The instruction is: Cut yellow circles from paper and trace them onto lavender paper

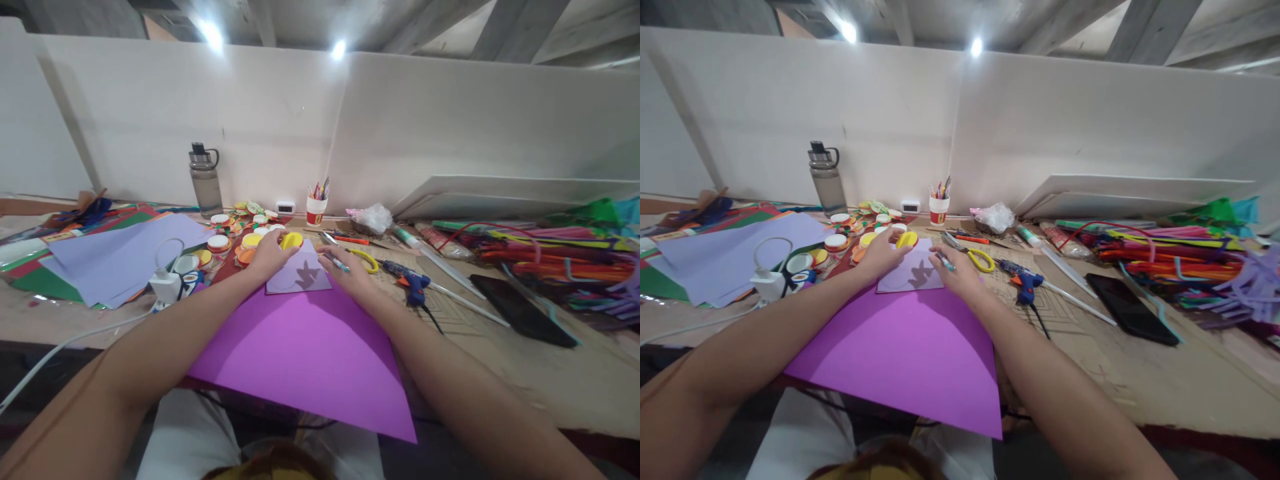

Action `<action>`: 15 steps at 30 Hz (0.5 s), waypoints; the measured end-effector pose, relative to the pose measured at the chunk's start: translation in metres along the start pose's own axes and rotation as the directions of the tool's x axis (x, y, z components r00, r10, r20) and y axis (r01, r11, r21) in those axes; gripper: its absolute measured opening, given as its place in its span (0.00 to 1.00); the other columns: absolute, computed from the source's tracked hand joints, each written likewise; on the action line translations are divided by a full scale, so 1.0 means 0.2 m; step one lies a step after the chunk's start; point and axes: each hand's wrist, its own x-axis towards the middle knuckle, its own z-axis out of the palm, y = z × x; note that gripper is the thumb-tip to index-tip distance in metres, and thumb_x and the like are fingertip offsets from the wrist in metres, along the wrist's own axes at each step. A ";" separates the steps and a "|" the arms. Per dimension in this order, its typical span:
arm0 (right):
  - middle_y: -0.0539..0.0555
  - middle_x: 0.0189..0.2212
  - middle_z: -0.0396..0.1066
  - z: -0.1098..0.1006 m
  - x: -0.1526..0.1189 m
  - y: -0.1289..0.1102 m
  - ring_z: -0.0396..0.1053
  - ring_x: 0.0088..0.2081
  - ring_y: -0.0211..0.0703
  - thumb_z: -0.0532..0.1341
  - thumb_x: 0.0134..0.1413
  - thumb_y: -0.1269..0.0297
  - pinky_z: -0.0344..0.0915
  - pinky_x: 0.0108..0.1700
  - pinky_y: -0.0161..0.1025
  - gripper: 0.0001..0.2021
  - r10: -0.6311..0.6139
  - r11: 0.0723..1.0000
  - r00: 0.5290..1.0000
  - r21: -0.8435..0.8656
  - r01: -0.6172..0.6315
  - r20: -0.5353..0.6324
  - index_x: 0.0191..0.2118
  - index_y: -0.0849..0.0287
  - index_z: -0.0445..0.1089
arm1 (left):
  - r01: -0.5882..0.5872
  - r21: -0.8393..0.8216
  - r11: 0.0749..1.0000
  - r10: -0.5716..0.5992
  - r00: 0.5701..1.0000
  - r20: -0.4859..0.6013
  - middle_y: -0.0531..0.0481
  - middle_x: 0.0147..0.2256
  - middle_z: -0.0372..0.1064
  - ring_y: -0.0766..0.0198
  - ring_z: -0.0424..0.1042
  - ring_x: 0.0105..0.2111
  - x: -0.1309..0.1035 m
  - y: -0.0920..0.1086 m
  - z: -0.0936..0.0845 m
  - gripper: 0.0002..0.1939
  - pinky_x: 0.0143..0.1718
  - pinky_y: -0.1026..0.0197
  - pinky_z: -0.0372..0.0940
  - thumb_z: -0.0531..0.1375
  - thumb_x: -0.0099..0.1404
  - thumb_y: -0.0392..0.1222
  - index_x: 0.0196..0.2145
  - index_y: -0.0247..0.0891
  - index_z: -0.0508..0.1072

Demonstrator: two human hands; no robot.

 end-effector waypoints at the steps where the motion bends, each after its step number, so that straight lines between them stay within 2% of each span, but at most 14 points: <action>1: 0.55 0.45 0.75 0.00 -0.01 -0.02 0.71 0.48 0.49 0.55 0.60 0.55 0.63 0.53 0.46 0.15 -0.032 0.999 0.999 -0.002 0.032 0.041 0.46 0.53 0.73 | 0.019 -0.006 1.000 -0.019 1.000 -0.020 0.43 0.46 0.72 0.58 0.72 0.45 0.01 -0.01 0.00 0.22 0.49 0.56 0.65 0.63 0.57 0.48 0.48 0.36 0.70; 4: 0.55 0.49 0.74 0.00 -0.03 -0.07 0.70 0.51 0.48 0.54 0.62 0.55 0.62 0.54 0.45 0.16 -0.081 0.996 0.987 -0.019 0.084 0.140 0.48 0.53 0.73 | 0.074 0.017 0.997 -0.073 0.996 -0.055 0.42 0.46 0.72 0.56 0.71 0.46 0.02 -0.01 -0.02 0.23 0.49 0.55 0.65 0.64 0.56 0.48 0.48 0.36 0.69; 6: 0.56 0.49 0.74 0.01 -0.04 -0.08 0.71 0.50 0.49 0.53 0.62 0.55 0.63 0.53 0.45 0.16 -0.061 0.995 0.984 -0.070 0.073 0.165 0.49 0.53 0.73 | 0.092 0.054 0.994 -0.090 0.995 -0.049 0.42 0.47 0.72 0.55 0.71 0.47 0.02 0.00 -0.03 0.24 0.49 0.55 0.65 0.64 0.55 0.47 0.48 0.37 0.69; 11: 0.59 0.40 0.76 0.02 -0.02 -0.04 0.72 0.42 0.49 0.53 0.63 0.56 0.65 0.44 0.43 0.15 0.097 0.951 0.990 -0.304 -0.060 0.105 0.44 0.57 0.73 | 0.135 0.128 0.983 -0.136 0.991 0.000 0.42 0.46 0.72 0.55 0.72 0.45 0.03 0.01 -0.05 0.24 0.47 0.56 0.65 0.63 0.56 0.51 0.48 0.38 0.69; 15: 0.61 0.35 0.75 0.04 -0.02 -0.03 0.71 0.40 0.50 0.57 0.61 0.57 0.64 0.42 0.42 0.13 0.103 0.915 0.991 -0.398 -0.063 0.080 0.42 0.58 0.74 | 0.118 0.174 0.978 -0.129 0.990 0.053 0.42 0.45 0.73 0.55 0.72 0.43 0.03 0.02 -0.05 0.22 0.45 0.56 0.65 0.62 0.56 0.51 0.45 0.38 0.70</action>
